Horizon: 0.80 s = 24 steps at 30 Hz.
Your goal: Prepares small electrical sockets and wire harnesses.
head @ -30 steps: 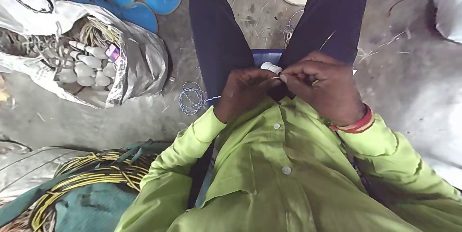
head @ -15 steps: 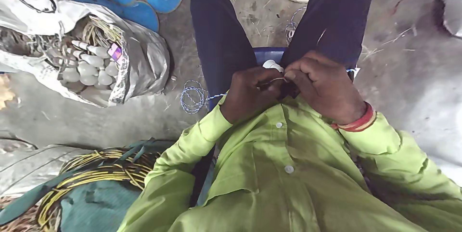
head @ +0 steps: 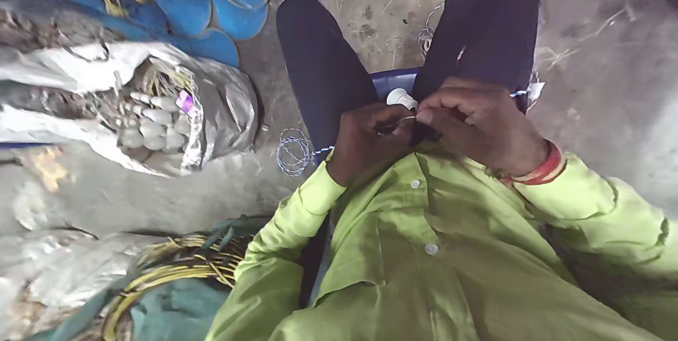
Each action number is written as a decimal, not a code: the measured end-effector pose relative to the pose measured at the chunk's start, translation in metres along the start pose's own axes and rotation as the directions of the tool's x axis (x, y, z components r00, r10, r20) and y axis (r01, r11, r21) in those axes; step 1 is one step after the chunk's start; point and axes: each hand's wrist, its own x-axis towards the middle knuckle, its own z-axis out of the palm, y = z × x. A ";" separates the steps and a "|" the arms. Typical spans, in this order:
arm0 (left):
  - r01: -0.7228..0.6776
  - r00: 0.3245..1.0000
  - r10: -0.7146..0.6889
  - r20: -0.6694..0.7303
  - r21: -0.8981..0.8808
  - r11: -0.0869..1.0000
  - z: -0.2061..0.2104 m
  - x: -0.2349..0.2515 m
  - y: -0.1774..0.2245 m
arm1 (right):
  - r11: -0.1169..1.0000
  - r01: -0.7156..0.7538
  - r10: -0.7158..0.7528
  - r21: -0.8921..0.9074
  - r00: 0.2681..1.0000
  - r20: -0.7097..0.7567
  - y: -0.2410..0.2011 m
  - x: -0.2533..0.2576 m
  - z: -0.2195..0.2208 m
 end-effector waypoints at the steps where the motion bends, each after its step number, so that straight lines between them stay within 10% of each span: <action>1: -0.019 1.000 0.019 0.009 0.060 0.998 -0.001 0.000 0.001 | 1.000 -0.021 0.022 0.023 1.000 -0.013 0.002 0.000 0.005; 13: -0.447 0.831 0.554 0.052 0.656 0.608 0.015 0.000 -0.013 | 0.936 -0.269 0.237 0.226 0.959 0.158 -0.009 0.007 -0.008; 19: -0.109 0.936 0.247 -0.251 0.462 0.880 0.025 0.013 -0.015 | 0.943 -0.255 0.279 0.216 0.956 -0.090 -0.008 0.006 0.003; 24: 0.075 0.986 -0.040 -0.162 0.217 0.973 0.013 0.004 0.008 | 0.994 -0.109 0.108 0.017 0.930 -0.351 -0.006 -0.002 0.023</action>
